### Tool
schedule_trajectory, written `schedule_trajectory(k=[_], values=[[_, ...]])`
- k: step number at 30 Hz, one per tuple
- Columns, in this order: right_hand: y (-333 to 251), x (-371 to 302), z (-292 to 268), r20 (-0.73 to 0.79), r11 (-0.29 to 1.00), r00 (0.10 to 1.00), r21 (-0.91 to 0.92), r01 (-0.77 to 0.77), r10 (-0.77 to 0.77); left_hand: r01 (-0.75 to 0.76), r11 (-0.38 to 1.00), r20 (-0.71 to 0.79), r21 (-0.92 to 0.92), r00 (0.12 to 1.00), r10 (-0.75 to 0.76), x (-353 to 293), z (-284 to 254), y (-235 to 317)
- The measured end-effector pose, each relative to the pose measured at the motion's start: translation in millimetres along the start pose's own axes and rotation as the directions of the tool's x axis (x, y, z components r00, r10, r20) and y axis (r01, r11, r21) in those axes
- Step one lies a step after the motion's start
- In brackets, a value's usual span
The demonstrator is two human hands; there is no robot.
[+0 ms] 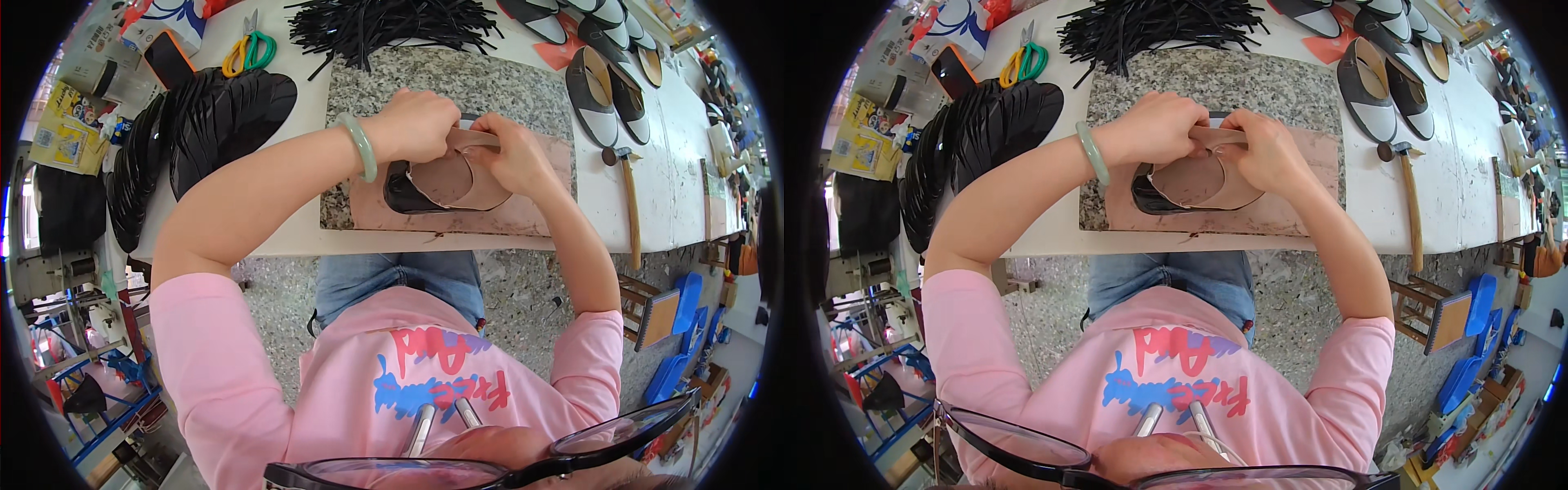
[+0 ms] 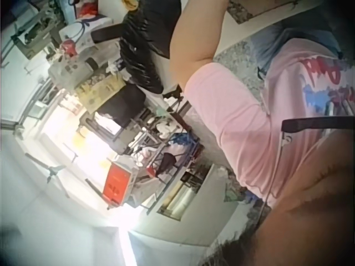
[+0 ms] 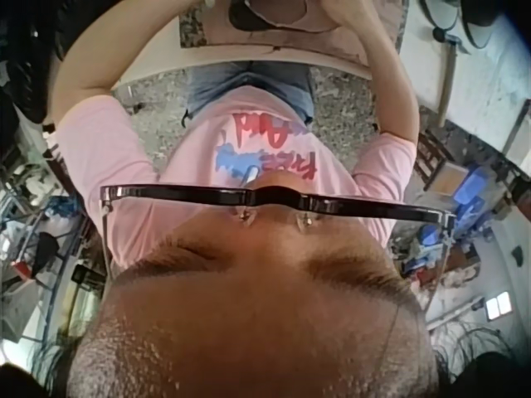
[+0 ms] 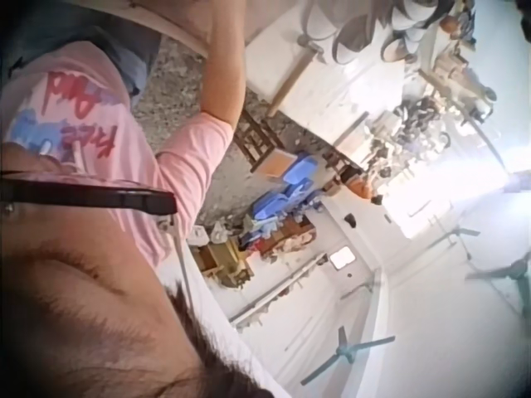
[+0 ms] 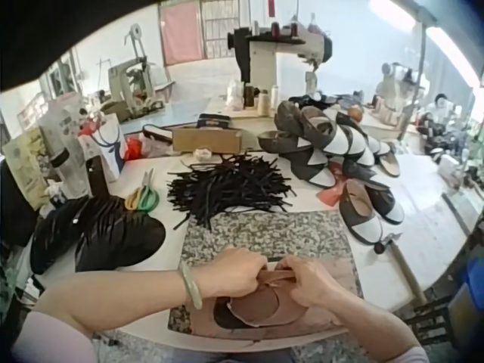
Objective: The person aligns and adheres inner linings to shoe uppers by hand, smoothing and pressing the edges together, and taps along the assembled seams using a small hammer.
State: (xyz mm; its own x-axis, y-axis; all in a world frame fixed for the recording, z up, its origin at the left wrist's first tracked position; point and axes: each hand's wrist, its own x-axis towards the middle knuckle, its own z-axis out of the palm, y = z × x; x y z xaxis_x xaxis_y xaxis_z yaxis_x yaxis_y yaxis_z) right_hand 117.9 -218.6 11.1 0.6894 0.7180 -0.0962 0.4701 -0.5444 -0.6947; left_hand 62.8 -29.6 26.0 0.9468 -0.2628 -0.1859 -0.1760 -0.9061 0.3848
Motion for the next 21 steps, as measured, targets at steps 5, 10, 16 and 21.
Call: schedule_trajectory(k=[5, 10, 16, 21], values=[[4.6, -8.2, 15.1, -0.137, 0.956, 0.963, -0.213, 0.201, -0.233, 0.026, 1.000, 0.034, 0.003, 0.999, -0.026, 4.5, -1.7, -1.7], [4.8, -9.8, 20.9, -0.181, 0.879, 0.913, -0.389, 0.275, -0.366, -0.015, 0.996, 0.017, 0.090, 1.000, 0.014, 0.4, -0.8, -0.6], [25.8, -3.8, 28.7, -0.340, 0.856, 0.862, -0.483, 0.183, -0.377, 0.071, 0.991, 0.079, 0.110, 0.994, -0.080, -13.1, -10.3, 7.0], [15.7, 0.2, 8.4, -0.342, 0.694, 0.741, -0.684, 0.226, -0.578, -0.018, 0.996, 0.045, 0.086, 0.999, 0.014, -8.8, -1.9, -10.5]])
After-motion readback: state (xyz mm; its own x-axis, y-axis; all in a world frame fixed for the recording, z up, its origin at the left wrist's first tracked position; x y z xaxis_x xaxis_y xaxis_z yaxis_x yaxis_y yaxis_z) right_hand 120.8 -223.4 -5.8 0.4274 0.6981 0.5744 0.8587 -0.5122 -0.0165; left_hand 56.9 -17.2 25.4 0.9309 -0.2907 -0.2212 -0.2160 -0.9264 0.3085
